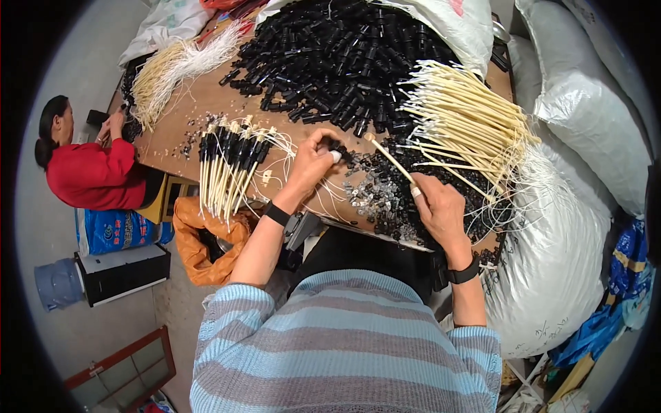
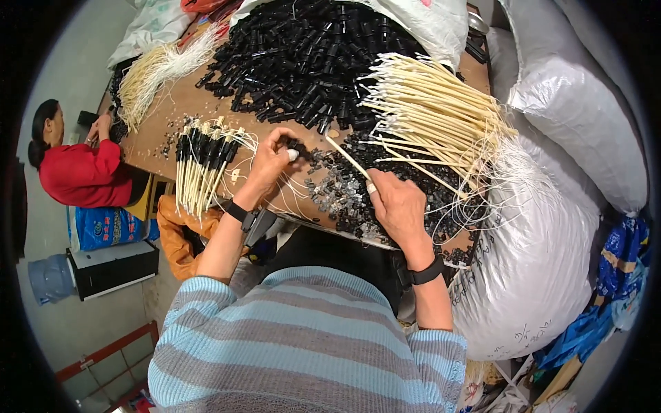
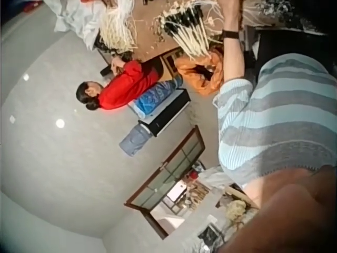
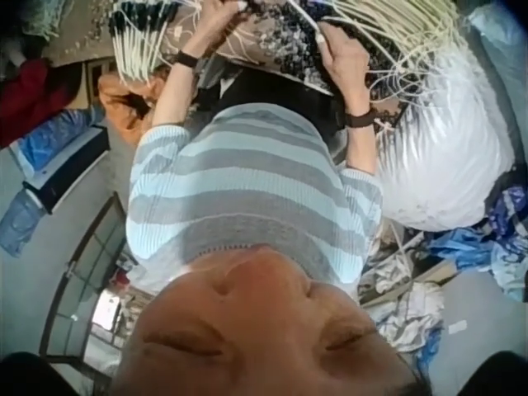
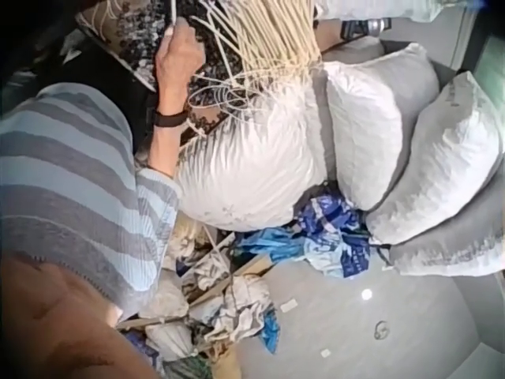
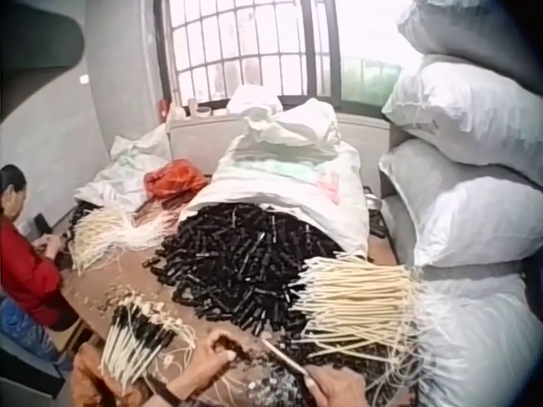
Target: The person assembles components by hand, picking up a black plastic piece and a white corded rod, fitting the rod into the piece, and sliding a small metal clip onto the assembly. The person then places the completed unit onto a growing pile on the table before reaching for the next set of parts.
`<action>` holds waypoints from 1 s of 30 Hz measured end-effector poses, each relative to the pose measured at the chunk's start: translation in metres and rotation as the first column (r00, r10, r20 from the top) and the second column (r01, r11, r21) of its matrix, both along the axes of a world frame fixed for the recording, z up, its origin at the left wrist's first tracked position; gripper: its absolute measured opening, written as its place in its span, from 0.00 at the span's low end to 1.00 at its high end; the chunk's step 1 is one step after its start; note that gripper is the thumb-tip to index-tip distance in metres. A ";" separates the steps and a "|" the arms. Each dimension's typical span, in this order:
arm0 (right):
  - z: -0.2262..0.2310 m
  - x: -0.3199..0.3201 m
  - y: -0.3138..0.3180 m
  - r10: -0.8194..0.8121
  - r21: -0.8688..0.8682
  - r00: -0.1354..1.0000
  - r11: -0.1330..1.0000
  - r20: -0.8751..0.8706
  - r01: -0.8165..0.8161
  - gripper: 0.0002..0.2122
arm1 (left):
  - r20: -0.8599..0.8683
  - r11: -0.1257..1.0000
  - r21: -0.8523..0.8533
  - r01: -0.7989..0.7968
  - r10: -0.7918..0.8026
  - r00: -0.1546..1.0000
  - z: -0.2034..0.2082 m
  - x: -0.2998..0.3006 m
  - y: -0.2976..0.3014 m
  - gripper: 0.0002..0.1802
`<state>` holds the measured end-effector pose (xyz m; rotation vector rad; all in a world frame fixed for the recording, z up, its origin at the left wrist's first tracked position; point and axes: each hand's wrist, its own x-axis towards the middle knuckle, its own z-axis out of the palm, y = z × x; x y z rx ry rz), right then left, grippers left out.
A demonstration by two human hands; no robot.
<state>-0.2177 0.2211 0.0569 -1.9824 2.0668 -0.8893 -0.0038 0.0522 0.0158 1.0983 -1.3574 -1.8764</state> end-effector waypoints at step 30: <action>0.001 0.013 0.015 -0.291 0.077 0.915 0.943 -0.279 0.323 0.22 | 0.400 0.157 -0.900 0.408 -0.078 0.913 0.027 -0.008 0.041 0.24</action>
